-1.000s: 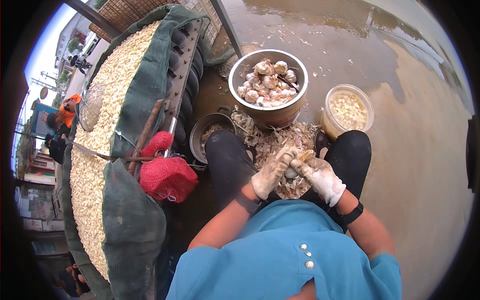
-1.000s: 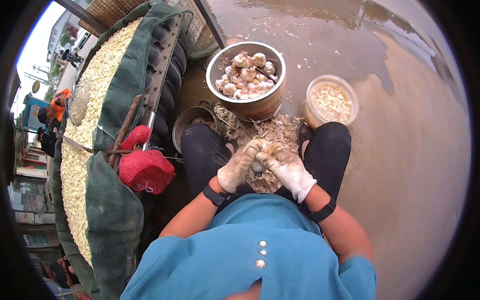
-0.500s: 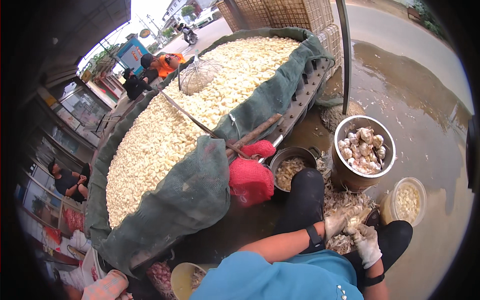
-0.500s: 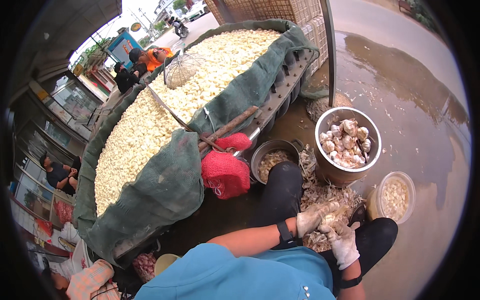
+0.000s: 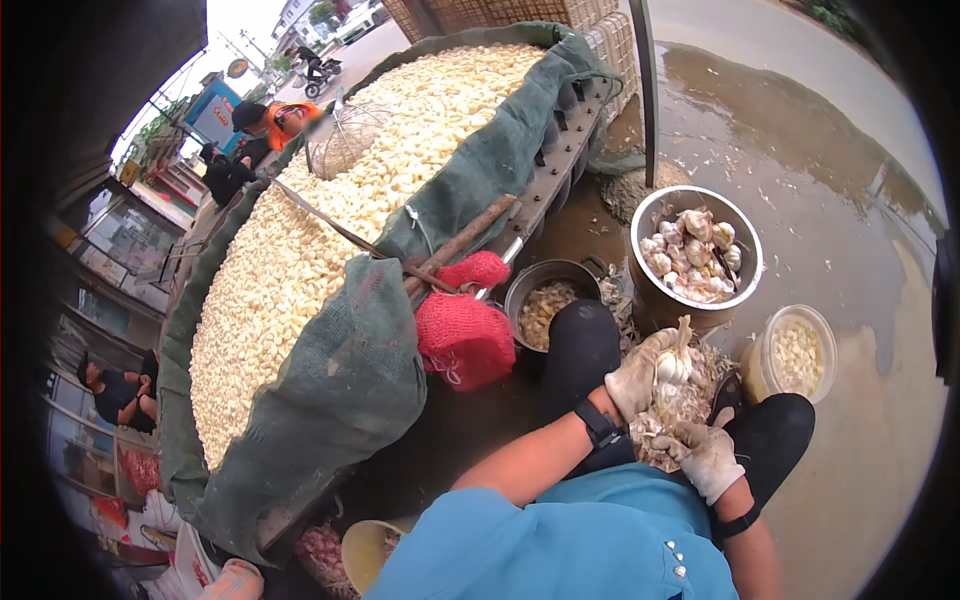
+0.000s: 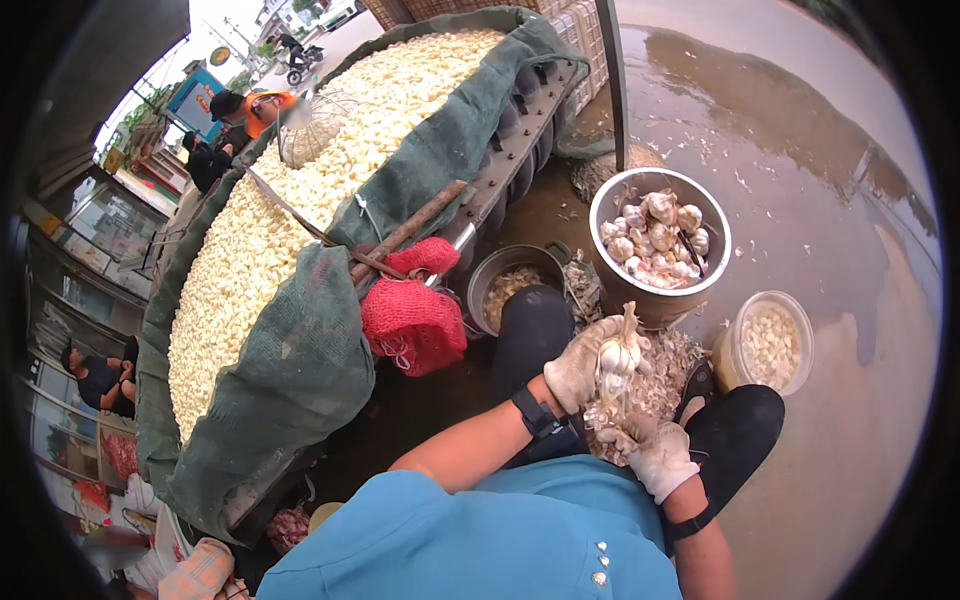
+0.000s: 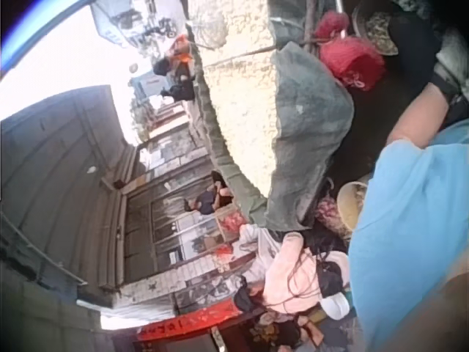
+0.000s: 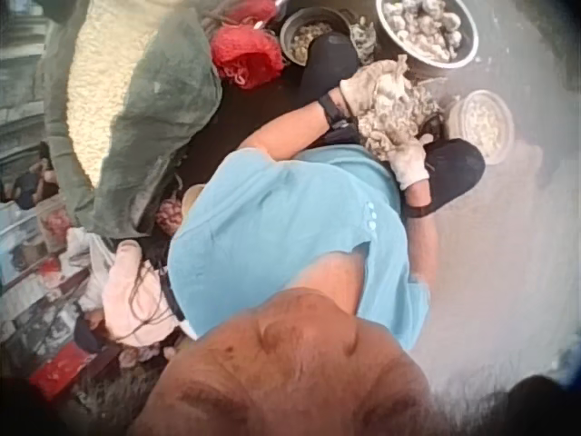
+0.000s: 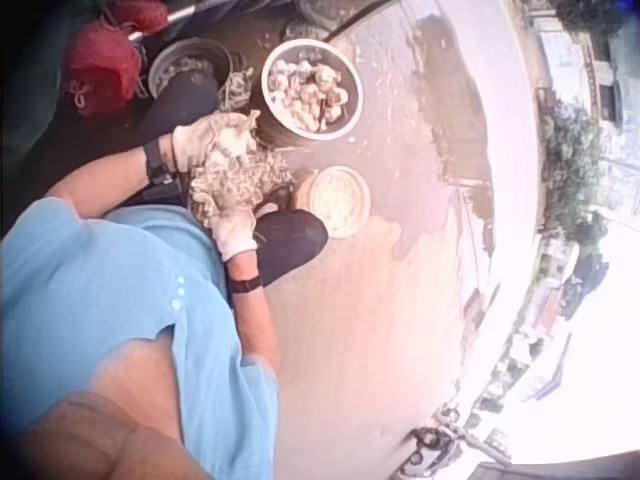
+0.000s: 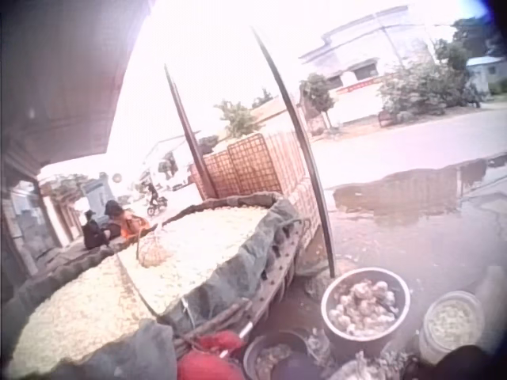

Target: The person sits on the ground and peels garlic cloves by hand. They separate the cloves from the bulbs, remove the outer skins, and place the peeled cloves into a container while discarding the skins.

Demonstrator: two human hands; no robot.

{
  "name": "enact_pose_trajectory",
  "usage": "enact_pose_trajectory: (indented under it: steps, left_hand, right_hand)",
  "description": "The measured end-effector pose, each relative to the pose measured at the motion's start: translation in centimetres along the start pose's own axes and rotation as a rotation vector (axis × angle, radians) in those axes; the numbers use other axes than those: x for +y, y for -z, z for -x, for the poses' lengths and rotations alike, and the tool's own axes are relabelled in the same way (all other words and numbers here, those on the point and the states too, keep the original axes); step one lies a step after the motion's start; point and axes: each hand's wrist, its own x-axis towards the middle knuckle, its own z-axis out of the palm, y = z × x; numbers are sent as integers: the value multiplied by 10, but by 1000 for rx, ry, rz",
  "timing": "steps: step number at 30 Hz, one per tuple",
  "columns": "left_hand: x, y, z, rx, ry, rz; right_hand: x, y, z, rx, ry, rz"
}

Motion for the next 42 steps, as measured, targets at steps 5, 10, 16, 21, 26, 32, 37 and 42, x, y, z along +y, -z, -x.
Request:
enact_pose_trajectory:
  steps: [5, 10, 16, 21, 26, 32, 37, 42]
  left_hand:
    - [15, 6, 14, -22, -90, -61]
    - [12, -2, 20, 23, 79, 33]
    - [-3, -6, 22, 81, 163, 77]
    - [3, -25, 30, 75, 143, -73]
    - [-7, -21, 26, 96, 187, -30]
    - [-26, 10, 26, -172, 230, 10]
    - [-20, 9, 19, -245, 227, -393]
    - [-31, 16, 18, -236, -41, -526]
  right_hand:
    - [-44, 13, 2, 112, -58, 358]
    - [-54, 26, 4, 278, 9, 341]
    - [-39, 28, 1, 338, 65, 401]
    - [-29, 29, -3, 290, 28, 543]
    - [-31, 25, -4, 283, 83, 558]
    - [-74, 9, 1, 206, 168, 391]
    - [-54, 7, -1, 150, 36, 232]
    - [-39, 4, -7, 153, 15, -142]
